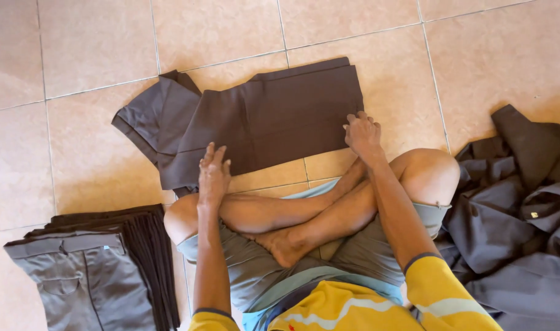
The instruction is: The person sits cross-legged on a tiled floor and folds a pair of brown trousers by hand. They smooth the fabric, fold the legs together, and then fold the garment into a compact rectangle before placing it on a stack of previously folded trousers.
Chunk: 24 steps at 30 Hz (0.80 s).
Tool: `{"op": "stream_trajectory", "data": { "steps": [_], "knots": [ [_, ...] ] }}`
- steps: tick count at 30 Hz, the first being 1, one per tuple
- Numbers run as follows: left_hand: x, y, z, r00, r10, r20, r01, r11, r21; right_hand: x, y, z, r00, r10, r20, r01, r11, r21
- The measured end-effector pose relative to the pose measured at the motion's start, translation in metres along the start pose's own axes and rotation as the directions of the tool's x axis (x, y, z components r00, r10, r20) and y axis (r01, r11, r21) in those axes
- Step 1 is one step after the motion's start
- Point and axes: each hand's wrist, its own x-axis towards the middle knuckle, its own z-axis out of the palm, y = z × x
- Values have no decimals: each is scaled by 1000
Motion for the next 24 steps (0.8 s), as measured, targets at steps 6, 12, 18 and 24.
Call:
{"op": "stream_trajectory", "data": {
  "steps": [6,12,18,24],
  "knots": [
    [21,-41,70,909,-169,380,47,950,309,38,37,25,926,369,75,-375,885,277],
    [19,-57,77,921,-181,344,76,952,296,40,25,-1,928,349,131,-347,680,646],
    [80,-62,61,929,82,-360,54,935,352,43,15,-9,896,347,276,-428,516,742],
    [115,-96,81,909,58,-413,82,946,313,55,49,42,918,396,40,-343,735,585]
  ]
}}
